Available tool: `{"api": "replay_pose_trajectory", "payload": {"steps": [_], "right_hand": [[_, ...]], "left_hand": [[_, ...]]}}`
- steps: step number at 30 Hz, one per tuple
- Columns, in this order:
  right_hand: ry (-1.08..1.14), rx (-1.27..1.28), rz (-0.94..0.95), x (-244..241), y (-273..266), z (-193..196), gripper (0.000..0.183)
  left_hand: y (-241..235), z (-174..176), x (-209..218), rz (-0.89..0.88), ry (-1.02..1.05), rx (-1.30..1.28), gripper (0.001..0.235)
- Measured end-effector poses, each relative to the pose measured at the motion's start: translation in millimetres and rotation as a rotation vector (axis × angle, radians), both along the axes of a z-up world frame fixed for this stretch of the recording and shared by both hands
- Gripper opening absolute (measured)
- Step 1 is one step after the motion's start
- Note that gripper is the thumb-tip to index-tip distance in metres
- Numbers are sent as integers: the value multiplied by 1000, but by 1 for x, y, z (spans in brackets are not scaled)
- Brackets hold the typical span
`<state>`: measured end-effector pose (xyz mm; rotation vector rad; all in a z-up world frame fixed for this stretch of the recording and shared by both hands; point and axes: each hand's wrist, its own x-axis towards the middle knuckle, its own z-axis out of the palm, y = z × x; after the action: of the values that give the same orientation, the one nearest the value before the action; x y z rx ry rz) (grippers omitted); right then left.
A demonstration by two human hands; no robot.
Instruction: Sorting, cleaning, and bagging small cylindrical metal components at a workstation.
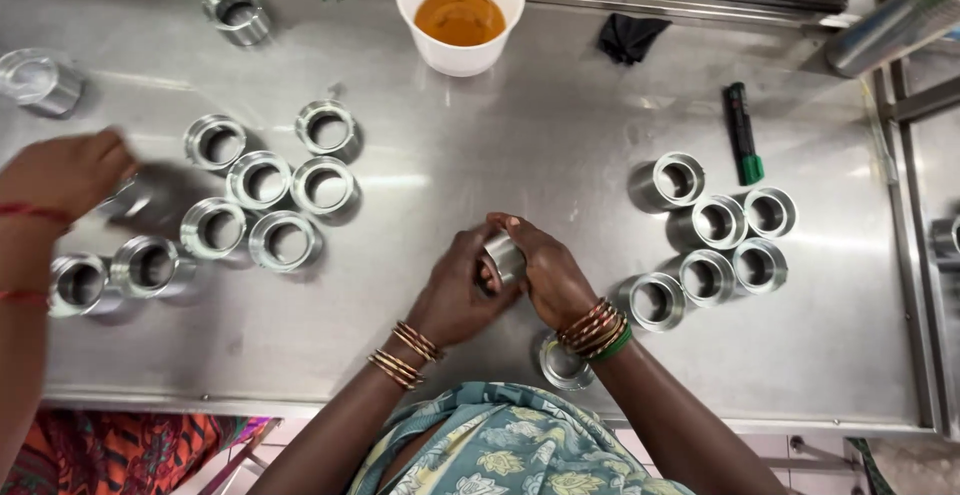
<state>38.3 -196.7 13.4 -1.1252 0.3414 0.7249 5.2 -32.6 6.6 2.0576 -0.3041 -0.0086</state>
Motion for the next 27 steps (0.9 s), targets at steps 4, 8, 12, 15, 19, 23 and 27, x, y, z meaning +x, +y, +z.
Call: {"api": "replay_pose_trajectory", "payload": {"steps": [4, 8, 12, 15, 19, 23, 27], "right_hand": [[-213, -328, 56, 3, -28, -17, 43], [-785, -400, -180, 46, -112, -80, 37], [-745, -1009, -366, 99, -181, -76, 33], [-536, -583, -333, 127, -181, -105, 34], [-754, -355, 62, 89, -106, -82, 33], [-472, -288, 67, 42, -48, -47, 38], [-375, -339, -22, 38, -41, -70, 44]], "left_hand": [[5, -33, 38, 2, 605, -294, 76], [38, -16, 72, -8, 260, 385, 74], [73, -47, 104, 68, -107, 1027, 66], [46, -56, 106, 136, -269, 885, 80], [-2, -42, 72, -33, -205, 433, 104], [-7, 0, 44, -120, 287, 603, 110], [32, -1, 21, -18, 377, 616, 84]]}}
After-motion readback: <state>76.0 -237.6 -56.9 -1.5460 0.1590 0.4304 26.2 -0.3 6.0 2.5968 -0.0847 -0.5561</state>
